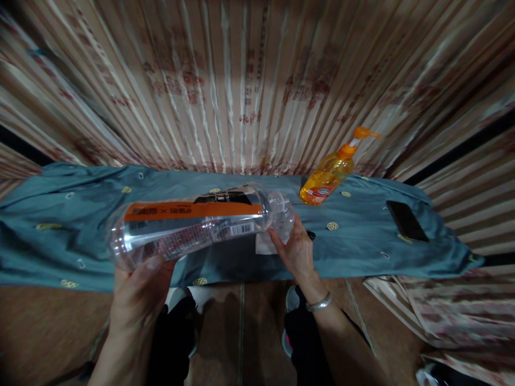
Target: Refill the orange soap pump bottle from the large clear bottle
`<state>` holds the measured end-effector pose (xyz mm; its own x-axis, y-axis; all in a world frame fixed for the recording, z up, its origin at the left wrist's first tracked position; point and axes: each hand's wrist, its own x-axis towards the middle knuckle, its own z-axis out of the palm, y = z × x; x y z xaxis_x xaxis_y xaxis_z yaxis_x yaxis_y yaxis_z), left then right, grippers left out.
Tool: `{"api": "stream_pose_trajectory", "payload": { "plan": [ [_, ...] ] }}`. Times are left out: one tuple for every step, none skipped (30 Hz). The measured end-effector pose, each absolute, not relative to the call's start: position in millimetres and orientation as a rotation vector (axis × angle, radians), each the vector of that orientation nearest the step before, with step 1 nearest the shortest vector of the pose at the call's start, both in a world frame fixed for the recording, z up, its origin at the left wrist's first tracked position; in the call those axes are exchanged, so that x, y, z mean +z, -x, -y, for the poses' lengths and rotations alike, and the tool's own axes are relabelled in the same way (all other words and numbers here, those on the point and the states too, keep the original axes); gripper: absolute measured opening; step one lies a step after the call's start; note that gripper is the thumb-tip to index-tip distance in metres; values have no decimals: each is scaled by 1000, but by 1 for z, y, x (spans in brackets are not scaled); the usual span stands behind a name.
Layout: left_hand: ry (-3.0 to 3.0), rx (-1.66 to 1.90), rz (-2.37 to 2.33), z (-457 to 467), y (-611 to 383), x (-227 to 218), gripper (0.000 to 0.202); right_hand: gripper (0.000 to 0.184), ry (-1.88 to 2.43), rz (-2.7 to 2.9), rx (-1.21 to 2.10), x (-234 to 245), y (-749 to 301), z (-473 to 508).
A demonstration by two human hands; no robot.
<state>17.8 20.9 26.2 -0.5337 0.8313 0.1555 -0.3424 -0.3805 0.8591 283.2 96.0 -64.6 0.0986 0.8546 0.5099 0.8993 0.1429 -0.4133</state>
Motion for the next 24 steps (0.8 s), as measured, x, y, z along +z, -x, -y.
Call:
{"api": "stream_pose_trajectory", "payload": {
  "plan": [
    [-766,1975,-1038,-21,-18,27,70,86,1690,1739,-79,-64,-283,-96],
    [-767,1966,-1036,-21,-19,27,70,86,1685,1740,-74,-64,-283,-96],
    [-768,1960,-1039,-21,-19,28,70,86,1680,1741,-70,-64,-284,-96],
    [-770,1960,-1042,-22,-19,29,70,86,1677,1742,-67,-64,-284,-96],
    [-773,1958,-1042,-22,-19,29,71,86,1676,1741,-64,-64,-284,-96],
    [-776,1957,-1042,-22,-19,29,71,85,1678,1739,-63,-64,-283,-96],
    [-777,1959,-1043,-23,-19,29,72,84,1681,1738,-63,-64,-283,-96],
    [-776,1958,-1046,-23,-19,29,73,83,1683,1740,-63,-64,-283,-96],
    [-771,1956,-1052,-22,-18,28,74,81,1684,1742,-65,-64,-283,-96],
    [-768,1948,-1064,-22,-18,28,74,80,1683,1745,-68,-64,-283,-96],
    [-769,1938,-1077,-22,-18,27,74,79,1683,1749,-70,-64,-283,-95],
    [-771,1933,-1086,-21,-17,26,74,78,1683,1751,-72,-64,-283,-95],
    [-775,1928,-1089,-21,-17,26,74,78,1685,1751,-72,-64,-283,-95],
    [-778,1931,-1087,-21,-17,26,74,78,1689,1749,-68,-63,-283,-95],
    [-778,1936,-1080,-21,-17,27,73,78,1693,1747,-62,-63,-283,-95],
    [-774,1942,-1072,-21,-17,27,73,78,1697,1745,-53,-63,-283,-95],
    [-770,1950,-1066,-21,-17,28,73,78,1701,1744,-44,-63,-283,-95],
    [-769,1945,-1061,-21,-18,29,73,77,1702,1743,-35,-63,-284,-95],
    [-771,1939,-1054,-21,-18,30,73,77,1703,1744,-28,-63,-284,-95],
    [-776,1937,-1046,-21,-18,31,73,78,1702,1743,-23,-63,-284,-95],
    [-783,1936,-1042,-21,-18,31,73,78,1701,1740,-21,-63,-284,-95],
    [-787,1940,-1041,-21,-18,30,73,79,1700,1735,-21,-63,-284,-95],
    [-789,1943,-1044,-21,-18,29,72,80,1701,1728,-21,-63,-284,-96],
    [-788,1949,-1046,-21,-18,28,72,81,1702,1719,-23,-63,-283,-96]
  ]
}}
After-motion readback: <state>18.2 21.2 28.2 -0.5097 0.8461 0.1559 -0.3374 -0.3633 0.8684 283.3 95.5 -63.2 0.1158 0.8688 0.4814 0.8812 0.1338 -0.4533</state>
